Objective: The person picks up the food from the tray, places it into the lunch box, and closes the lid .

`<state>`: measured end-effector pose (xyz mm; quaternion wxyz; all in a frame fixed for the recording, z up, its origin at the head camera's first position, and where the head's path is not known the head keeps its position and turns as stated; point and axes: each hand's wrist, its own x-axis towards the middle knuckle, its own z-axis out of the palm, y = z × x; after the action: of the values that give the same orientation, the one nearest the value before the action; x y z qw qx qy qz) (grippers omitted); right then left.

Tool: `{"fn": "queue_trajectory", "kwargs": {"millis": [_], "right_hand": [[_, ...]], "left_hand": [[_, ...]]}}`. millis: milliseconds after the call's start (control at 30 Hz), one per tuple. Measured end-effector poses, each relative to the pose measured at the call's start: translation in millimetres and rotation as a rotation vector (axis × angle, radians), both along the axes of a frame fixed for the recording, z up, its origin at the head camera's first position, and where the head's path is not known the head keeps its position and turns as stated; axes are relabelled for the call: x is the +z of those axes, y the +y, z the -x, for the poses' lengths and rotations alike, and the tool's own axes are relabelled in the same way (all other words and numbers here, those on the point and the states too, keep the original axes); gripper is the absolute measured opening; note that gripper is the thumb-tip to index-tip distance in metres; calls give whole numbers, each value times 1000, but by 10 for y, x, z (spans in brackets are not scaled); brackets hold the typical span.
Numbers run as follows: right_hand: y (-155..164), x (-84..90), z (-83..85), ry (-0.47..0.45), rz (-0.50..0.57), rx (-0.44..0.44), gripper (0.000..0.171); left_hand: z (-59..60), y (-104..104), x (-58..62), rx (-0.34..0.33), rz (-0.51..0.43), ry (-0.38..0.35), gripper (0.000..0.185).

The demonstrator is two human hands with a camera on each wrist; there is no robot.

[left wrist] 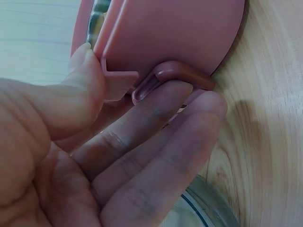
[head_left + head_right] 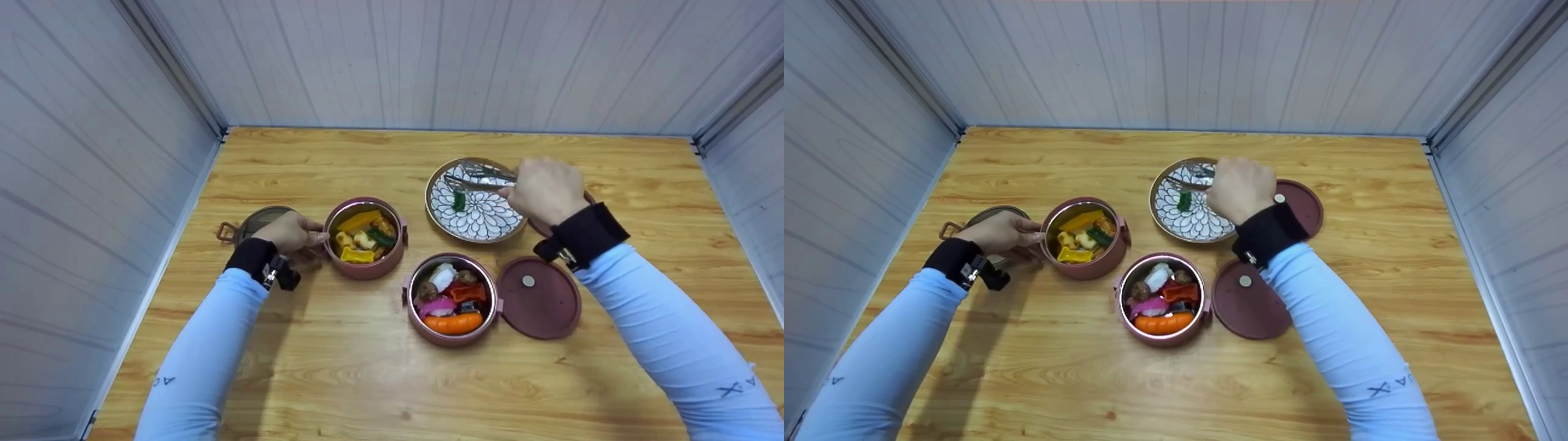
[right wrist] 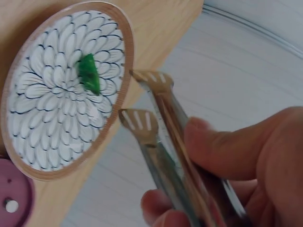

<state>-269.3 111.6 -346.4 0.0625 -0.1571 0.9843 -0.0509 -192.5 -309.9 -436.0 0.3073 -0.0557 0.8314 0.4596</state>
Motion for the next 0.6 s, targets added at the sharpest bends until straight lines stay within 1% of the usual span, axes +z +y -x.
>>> {"fn": "queue_trajectory", "kwargs": {"millis": [67,167,267,333,500,600], "right_hand": [[26,-46,-9,-15,-6,-21,43],[48,-112,-20,-44,-17,-29,43],[64,-170,-28,-69,2,-31,41],[68,-197,-30,-82,0,-31,40],[80,-219,-33,-99,0,-23,36],[93,-194,-45,-97,25,-13,34]], "left_hand": [[1,-2,2,2,11,-2,43],[2,-7,1,6,30,-2,43],[3,-11,-3,8,42,1,43],[-2,-9,-3,11,23,1,43],[-12,-3,6,23,-20,-11,44],[-5,-6,11,20,-7,-6,45]]}}
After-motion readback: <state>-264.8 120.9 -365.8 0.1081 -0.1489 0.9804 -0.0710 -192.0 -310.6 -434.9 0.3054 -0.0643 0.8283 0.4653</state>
